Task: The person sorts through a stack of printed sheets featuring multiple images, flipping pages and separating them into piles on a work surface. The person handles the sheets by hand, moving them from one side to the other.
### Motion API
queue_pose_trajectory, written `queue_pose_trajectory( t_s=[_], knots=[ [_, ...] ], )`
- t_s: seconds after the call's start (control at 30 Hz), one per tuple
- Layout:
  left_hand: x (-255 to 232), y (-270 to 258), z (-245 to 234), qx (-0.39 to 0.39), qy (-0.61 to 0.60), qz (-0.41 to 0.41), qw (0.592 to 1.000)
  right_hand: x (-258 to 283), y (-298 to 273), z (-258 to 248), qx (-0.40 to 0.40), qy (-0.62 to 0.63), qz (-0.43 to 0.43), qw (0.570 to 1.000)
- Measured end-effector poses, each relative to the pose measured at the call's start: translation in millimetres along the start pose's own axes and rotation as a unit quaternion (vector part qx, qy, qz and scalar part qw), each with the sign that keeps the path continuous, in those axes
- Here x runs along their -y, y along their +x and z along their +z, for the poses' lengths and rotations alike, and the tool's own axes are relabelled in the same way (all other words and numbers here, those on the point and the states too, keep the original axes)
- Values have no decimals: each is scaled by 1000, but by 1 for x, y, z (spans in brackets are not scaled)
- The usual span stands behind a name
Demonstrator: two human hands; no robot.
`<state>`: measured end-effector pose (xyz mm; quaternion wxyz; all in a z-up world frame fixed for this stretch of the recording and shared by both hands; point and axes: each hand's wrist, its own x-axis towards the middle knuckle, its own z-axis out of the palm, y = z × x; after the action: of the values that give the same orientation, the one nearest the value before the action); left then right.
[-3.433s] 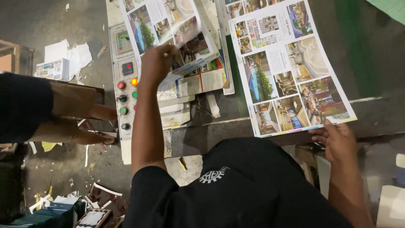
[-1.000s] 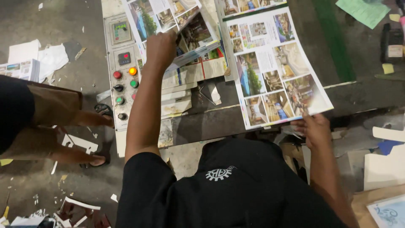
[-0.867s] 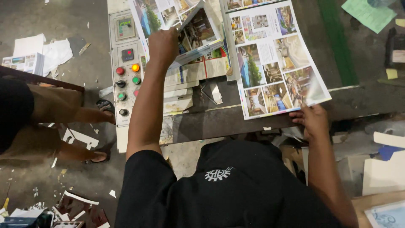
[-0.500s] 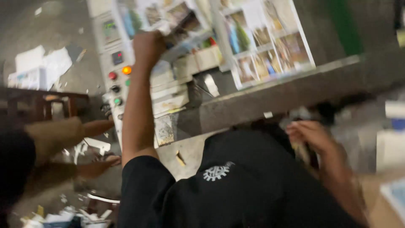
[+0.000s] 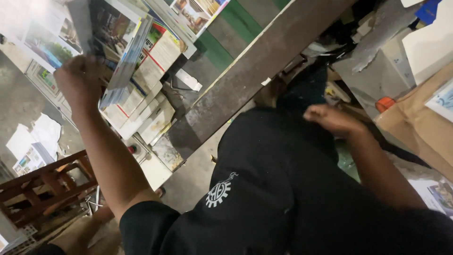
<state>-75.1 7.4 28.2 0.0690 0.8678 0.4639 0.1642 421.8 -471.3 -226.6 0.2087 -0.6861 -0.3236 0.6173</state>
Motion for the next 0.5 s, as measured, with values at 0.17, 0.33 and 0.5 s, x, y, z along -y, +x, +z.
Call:
queue_pose_trajectory(
  t_s=[0.17,0.33,0.5],
  knots=[
    [-1,2,-11,-282,117,82,949,84,-57,5,48,-152,-71,985],
    [-103,-22,-14,-333,68,122,932,172,-69,20,-112,-257,-179,943],
    [-196,-72,38,-271,42,137,952,249,-26,45,-147,-138,-305,931]
  ],
)
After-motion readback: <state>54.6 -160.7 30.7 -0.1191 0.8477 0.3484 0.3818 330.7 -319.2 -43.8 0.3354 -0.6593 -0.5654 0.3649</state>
